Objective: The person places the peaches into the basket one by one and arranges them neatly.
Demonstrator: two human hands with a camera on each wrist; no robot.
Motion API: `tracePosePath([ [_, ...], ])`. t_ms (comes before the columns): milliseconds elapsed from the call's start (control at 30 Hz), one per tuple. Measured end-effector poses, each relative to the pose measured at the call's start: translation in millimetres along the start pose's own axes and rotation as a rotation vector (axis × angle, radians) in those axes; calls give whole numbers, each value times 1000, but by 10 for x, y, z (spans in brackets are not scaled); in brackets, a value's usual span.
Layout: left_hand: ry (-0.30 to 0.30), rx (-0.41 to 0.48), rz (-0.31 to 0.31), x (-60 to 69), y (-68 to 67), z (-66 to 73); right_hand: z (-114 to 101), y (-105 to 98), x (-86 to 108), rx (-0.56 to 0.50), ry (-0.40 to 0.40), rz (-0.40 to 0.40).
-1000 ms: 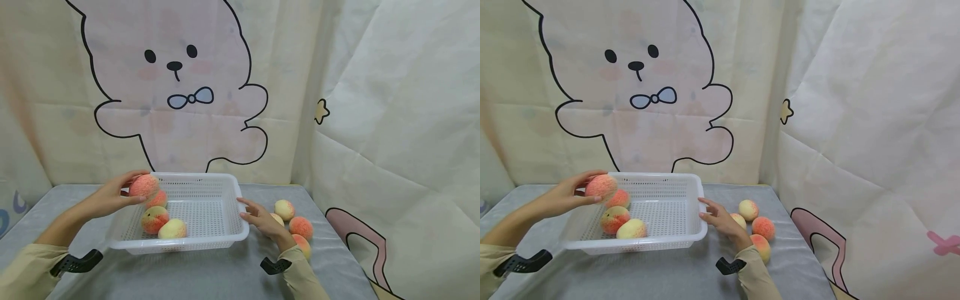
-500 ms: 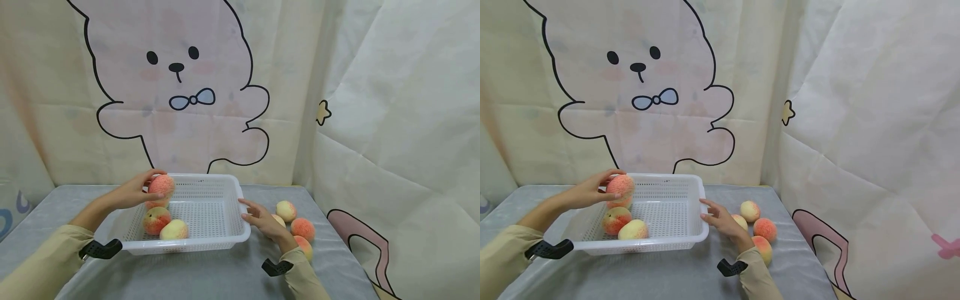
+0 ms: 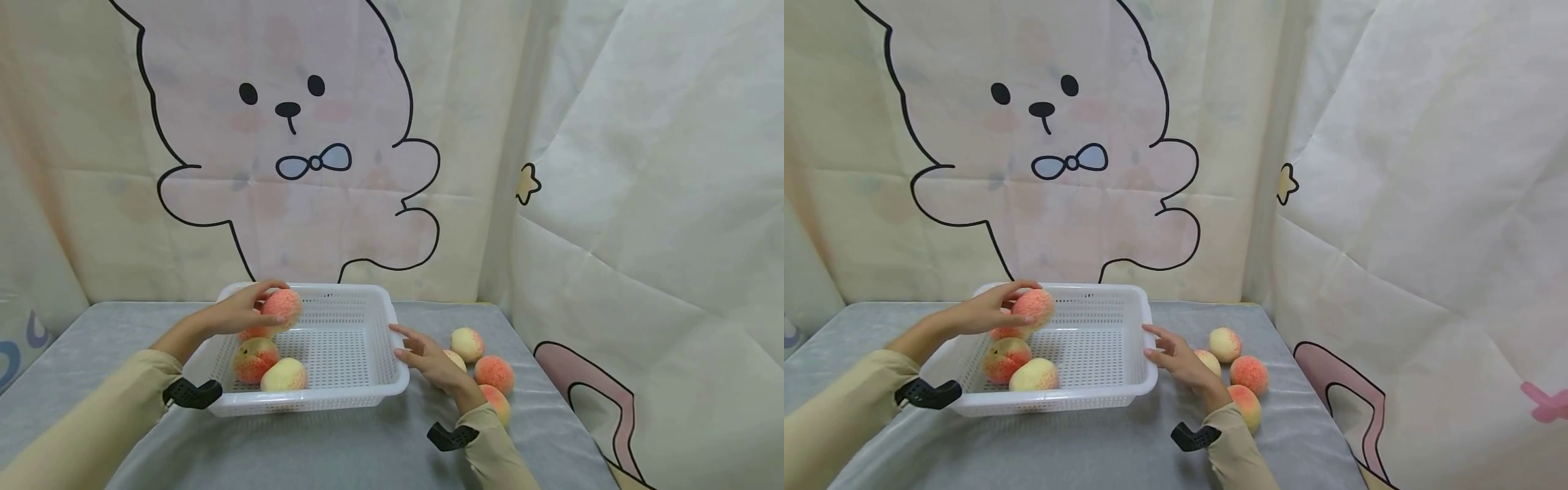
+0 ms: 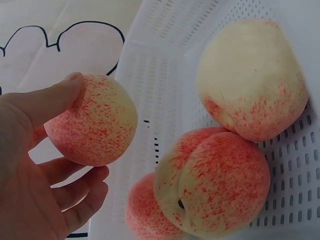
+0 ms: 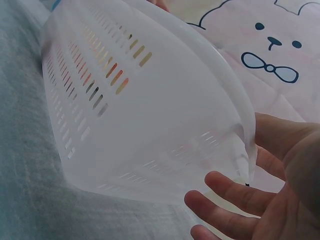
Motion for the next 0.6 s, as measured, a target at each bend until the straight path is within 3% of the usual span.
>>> tracePosePath([
  [233, 4, 7, -22, -69, 31, -37, 8, 20, -4, -19, -5, -6],
  [600, -63, -48, -43, -204, 13, -12, 6, 1, -11, 1, -11, -8],
])
Point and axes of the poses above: each hand's wrist, its own x-axis away from the middle knuckle, its own y-axis out of the palm, z = x × y, the point moved 5 cm from there along -x, towards the middle knuckle, and after that the axes turned 13 degrees about x, right-handed, at the moved point
